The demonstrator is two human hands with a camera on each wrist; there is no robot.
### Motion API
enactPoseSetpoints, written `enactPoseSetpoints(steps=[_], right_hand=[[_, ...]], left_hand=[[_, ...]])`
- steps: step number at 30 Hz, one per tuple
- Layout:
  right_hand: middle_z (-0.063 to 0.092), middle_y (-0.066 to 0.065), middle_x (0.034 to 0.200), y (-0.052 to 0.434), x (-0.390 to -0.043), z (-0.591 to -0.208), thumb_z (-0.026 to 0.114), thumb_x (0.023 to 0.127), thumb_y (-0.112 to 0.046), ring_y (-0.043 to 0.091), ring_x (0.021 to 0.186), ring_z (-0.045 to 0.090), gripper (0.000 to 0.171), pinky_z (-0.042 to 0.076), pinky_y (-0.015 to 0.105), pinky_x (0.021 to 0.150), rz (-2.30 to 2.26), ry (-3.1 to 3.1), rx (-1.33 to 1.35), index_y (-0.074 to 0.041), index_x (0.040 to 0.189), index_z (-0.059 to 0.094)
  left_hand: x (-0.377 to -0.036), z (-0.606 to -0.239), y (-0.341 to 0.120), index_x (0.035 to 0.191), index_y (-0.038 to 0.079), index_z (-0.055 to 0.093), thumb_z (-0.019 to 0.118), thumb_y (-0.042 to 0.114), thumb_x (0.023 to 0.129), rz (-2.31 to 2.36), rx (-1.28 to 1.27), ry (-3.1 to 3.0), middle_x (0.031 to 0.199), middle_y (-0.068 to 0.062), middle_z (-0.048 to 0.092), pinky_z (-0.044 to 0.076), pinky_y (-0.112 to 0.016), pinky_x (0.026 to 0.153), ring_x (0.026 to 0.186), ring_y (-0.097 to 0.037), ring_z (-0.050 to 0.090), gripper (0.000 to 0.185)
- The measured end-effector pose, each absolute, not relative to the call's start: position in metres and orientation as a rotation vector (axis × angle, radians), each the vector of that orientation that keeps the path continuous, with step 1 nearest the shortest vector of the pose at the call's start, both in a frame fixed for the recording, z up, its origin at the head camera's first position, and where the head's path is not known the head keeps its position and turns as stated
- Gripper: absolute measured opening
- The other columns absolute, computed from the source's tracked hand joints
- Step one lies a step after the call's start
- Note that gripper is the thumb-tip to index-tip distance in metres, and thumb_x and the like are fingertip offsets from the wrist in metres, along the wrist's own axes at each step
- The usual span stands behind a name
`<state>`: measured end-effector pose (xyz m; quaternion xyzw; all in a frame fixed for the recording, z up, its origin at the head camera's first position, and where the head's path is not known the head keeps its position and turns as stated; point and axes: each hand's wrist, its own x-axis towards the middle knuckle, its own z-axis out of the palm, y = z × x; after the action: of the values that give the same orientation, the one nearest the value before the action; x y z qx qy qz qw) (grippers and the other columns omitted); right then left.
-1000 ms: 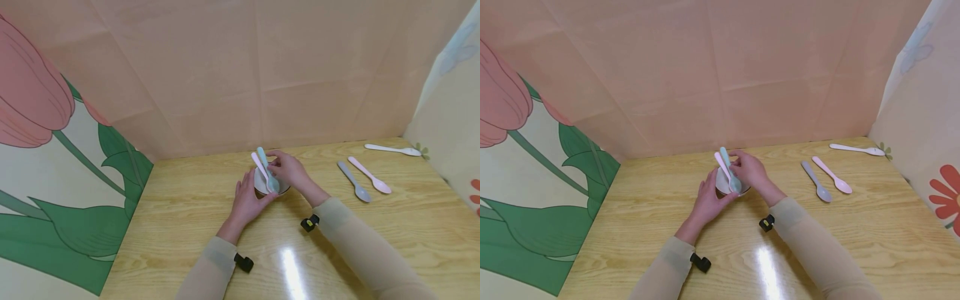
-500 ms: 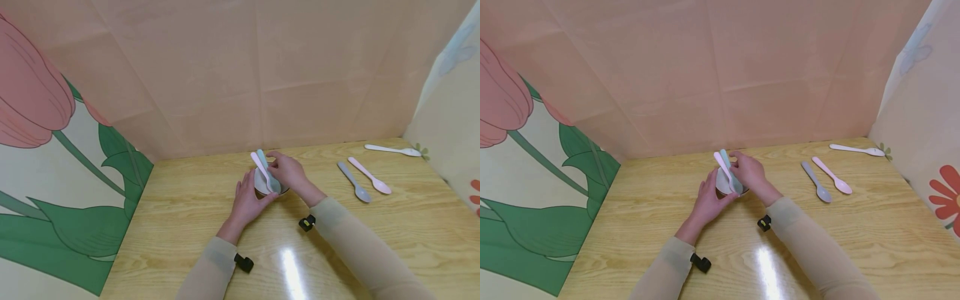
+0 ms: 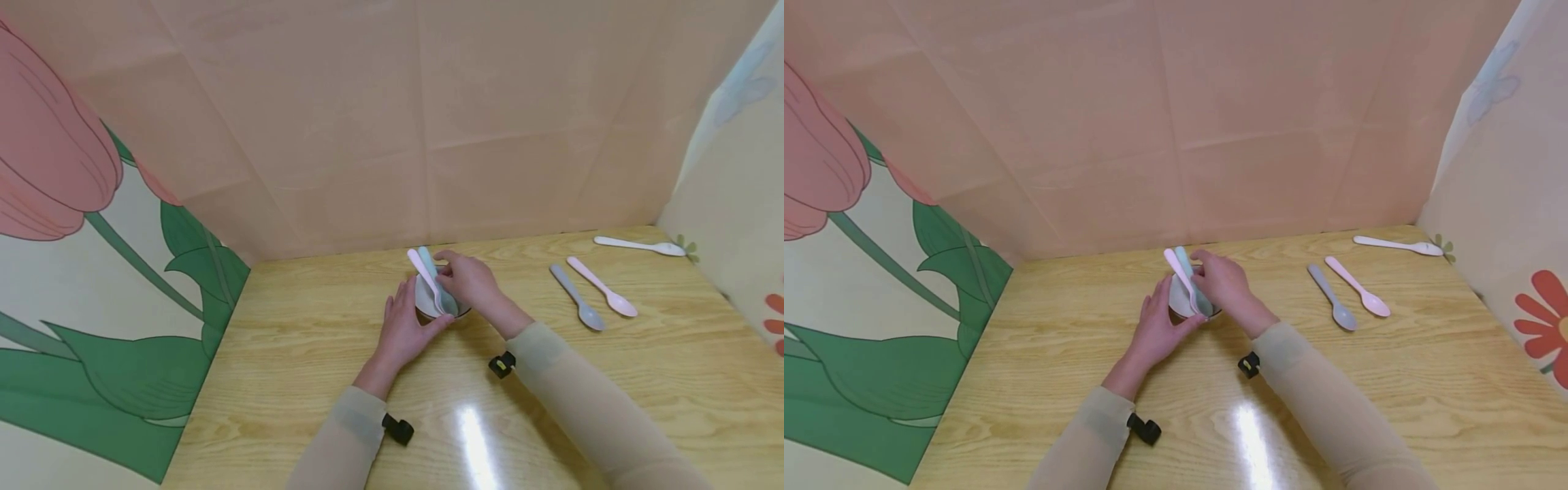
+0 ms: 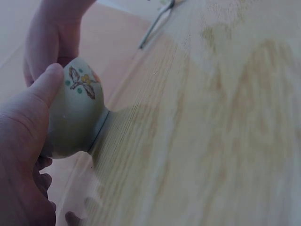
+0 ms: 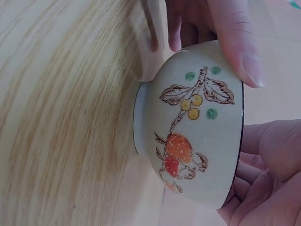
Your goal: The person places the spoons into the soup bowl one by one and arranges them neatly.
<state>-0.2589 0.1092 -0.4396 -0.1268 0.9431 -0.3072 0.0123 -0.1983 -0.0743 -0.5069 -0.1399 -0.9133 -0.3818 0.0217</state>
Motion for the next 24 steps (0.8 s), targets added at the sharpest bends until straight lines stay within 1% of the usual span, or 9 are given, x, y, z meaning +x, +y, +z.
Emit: enactPoseSetpoints(steps=[3, 9, 16, 20, 24], right_hand=[[0.08, 0.019, 0.119, 0.1101, -0.2578, -0.4396, 0.075, 0.106, -0.013, 0.035, 0.104, 0.078, 0.05, 0.063, 0.051, 0.087, -0.962, 2.941, -0.408, -0.002, 0.152, 0.061], [0.079, 0.019, 0.121, 0.1115, -0.2557, -0.4387, 0.075, 0.106, -0.013, 0.036, 0.106, 0.077, 0.048, 0.062, 0.052, 0.09, -0.97, 2.93, -0.405, -0.001, 0.151, 0.063], [0.079, 0.019, 0.123, 0.1106, -0.2541, -0.4382, 0.074, 0.107, -0.013, 0.038, 0.112, 0.075, 0.048, 0.059, 0.055, 0.097, -0.991, 2.901, -0.401, -0.001, 0.152, 0.062], [0.079, 0.019, 0.123, 0.1111, -0.2533, -0.439, 0.074, 0.107, -0.012, 0.038, 0.112, 0.075, 0.047, 0.06, 0.055, 0.095, -1.007, 2.9, -0.416, 0.0, 0.151, 0.063], [0.079, 0.019, 0.121, 0.1121, -0.2519, -0.4395, 0.074, 0.106, -0.011, 0.037, 0.11, 0.076, 0.045, 0.061, 0.054, 0.093, -1.013, 2.908, -0.439, 0.0, 0.149, 0.064]], left_hand=[[-0.1987, -0.5074, -0.0739, 0.178, 0.022, 0.014, 0.075, 0.065, 0.099, -1.183, -0.43, -2.839, 0.181, -0.008, 0.025, 0.007, -0.059, 0.135, 0.169, -0.031, 0.016, 0.108], [-0.1997, -0.5084, -0.0741, 0.178, 0.017, 0.014, 0.075, 0.066, 0.099, -1.178, -0.417, -2.855, 0.182, -0.01, 0.025, 0.006, -0.057, 0.135, 0.169, -0.031, 0.014, 0.11], [-0.1997, -0.5081, -0.0755, 0.178, 0.021, 0.011, 0.073, 0.068, 0.099, -1.166, -0.416, -2.873, 0.182, -0.01, 0.024, 0.005, -0.054, 0.136, 0.169, -0.029, 0.013, 0.111], [-0.1994, -0.5078, -0.0758, 0.178, 0.021, 0.01, 0.072, 0.068, 0.1, -1.164, -0.424, -2.87, 0.182, -0.01, 0.023, 0.005, -0.055, 0.136, 0.169, -0.029, 0.013, 0.111], [-0.1989, -0.5072, -0.0754, 0.178, 0.018, 0.012, 0.073, 0.066, 0.1, -1.177, -0.435, -2.86, 0.182, -0.01, 0.022, 0.005, -0.056, 0.135, 0.169, -0.03, 0.013, 0.11]])
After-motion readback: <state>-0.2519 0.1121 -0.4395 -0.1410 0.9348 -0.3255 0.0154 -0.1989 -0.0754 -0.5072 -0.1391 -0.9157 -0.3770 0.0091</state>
